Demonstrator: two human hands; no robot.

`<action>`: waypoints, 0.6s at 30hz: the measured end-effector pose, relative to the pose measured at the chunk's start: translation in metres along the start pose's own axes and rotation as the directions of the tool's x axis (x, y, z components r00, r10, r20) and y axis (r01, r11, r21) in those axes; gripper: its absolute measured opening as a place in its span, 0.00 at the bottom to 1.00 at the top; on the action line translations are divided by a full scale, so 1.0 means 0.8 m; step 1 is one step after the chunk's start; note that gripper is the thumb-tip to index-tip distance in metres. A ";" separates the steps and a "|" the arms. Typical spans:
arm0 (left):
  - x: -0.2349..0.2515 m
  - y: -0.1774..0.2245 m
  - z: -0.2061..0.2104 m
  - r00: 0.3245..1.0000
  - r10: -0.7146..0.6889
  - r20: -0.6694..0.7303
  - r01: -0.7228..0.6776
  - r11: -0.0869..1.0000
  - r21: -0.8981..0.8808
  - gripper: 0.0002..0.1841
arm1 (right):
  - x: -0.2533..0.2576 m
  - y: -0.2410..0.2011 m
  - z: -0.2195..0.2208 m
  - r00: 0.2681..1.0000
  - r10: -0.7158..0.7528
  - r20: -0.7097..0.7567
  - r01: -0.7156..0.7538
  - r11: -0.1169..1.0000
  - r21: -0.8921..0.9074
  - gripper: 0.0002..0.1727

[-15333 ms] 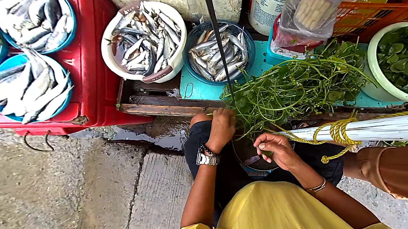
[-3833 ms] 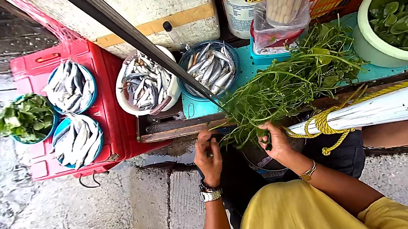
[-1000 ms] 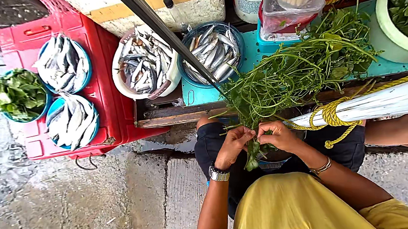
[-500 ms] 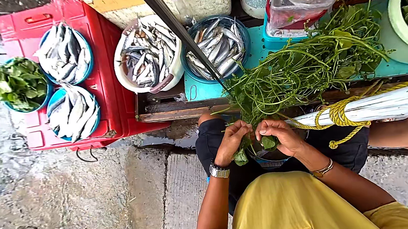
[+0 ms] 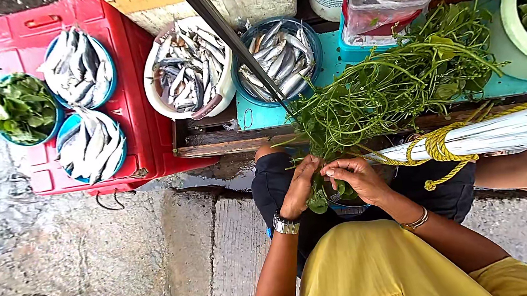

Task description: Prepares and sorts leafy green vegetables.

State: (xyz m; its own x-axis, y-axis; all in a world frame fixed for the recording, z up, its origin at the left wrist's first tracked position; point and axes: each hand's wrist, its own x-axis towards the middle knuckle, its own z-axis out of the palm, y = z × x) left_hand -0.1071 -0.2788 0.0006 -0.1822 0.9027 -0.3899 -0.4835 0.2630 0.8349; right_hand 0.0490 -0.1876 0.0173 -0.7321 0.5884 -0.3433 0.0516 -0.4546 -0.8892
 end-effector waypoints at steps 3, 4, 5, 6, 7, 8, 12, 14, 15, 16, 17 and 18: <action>0.001 -0.007 0.002 0.999 0.050 -0.001 -0.050 0.999 0.014 0.12 | 0.001 0.003 0.002 0.998 0.012 -0.059 -0.013 1.000 -0.019 0.08; 0.001 -0.009 0.003 0.998 0.063 -0.004 -0.063 0.998 0.013 0.11 | 0.002 0.003 0.002 0.998 0.012 -0.069 -0.014 1.000 -0.027 0.07; 0.001 -0.011 0.005 0.997 0.071 -0.011 -0.071 0.997 0.009 0.10 | 0.002 0.004 0.002 0.997 0.012 -0.071 -0.015 0.999 -0.041 0.06; 0.001 -0.012 0.006 0.997 0.074 -0.019 -0.074 0.997 0.004 0.10 | 0.002 0.003 0.002 0.998 0.020 -0.064 -0.024 0.998 -0.059 0.06; 0.000 -0.012 0.007 0.997 0.074 -0.020 -0.074 0.997 -0.001 0.09 | 0.002 0.003 0.001 0.998 0.037 -0.051 -0.041 0.996 -0.078 0.05; -0.001 -0.012 0.007 0.997 0.076 -0.020 -0.076 0.997 -0.002 0.09 | 0.002 0.002 0.001 0.998 0.060 -0.037 -0.063 0.994 -0.091 0.04; -0.002 -0.013 0.006 0.995 0.102 0.006 -0.102 0.994 0.036 0.06 | 0.002 0.005 0.000 0.992 0.124 -0.020 -0.125 0.991 -0.057 0.03; -0.004 -0.011 0.004 0.994 0.105 0.006 -0.105 0.988 0.114 0.04 | 0.003 0.007 -0.001 0.993 0.114 -0.026 -0.115 0.992 -0.043 0.04; -0.005 -0.011 0.002 0.994 0.109 0.001 -0.108 0.981 0.161 0.04 | 0.003 0.008 -0.002 0.993 0.110 -0.033 -0.112 0.993 -0.046 0.05; -0.006 -0.013 0.000 0.993 0.115 -0.001 -0.112 0.974 0.196 0.04 | 0.003 0.009 -0.002 0.993 0.107 -0.043 -0.109 0.993 -0.048 0.05; -0.007 -0.014 -0.001 0.993 0.119 -0.004 -0.116 0.970 0.214 0.04 | 0.002 0.010 -0.001 0.992 0.108 -0.062 -0.110 0.993 -0.038 0.06; -0.007 -0.015 -0.003 0.993 0.119 -0.009 -0.115 0.970 0.215 0.04 | 0.002 0.011 0.001 0.990 0.111 -0.089 -0.112 0.994 -0.010 0.06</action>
State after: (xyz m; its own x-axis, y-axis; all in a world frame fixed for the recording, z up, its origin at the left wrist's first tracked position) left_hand -0.1021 -0.2879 -0.0079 -0.2464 0.9245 -0.2908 -0.2640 0.2247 0.9380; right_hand 0.0477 -0.1916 0.0089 -0.6585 0.5916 -0.4652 0.1403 -0.5108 -0.8482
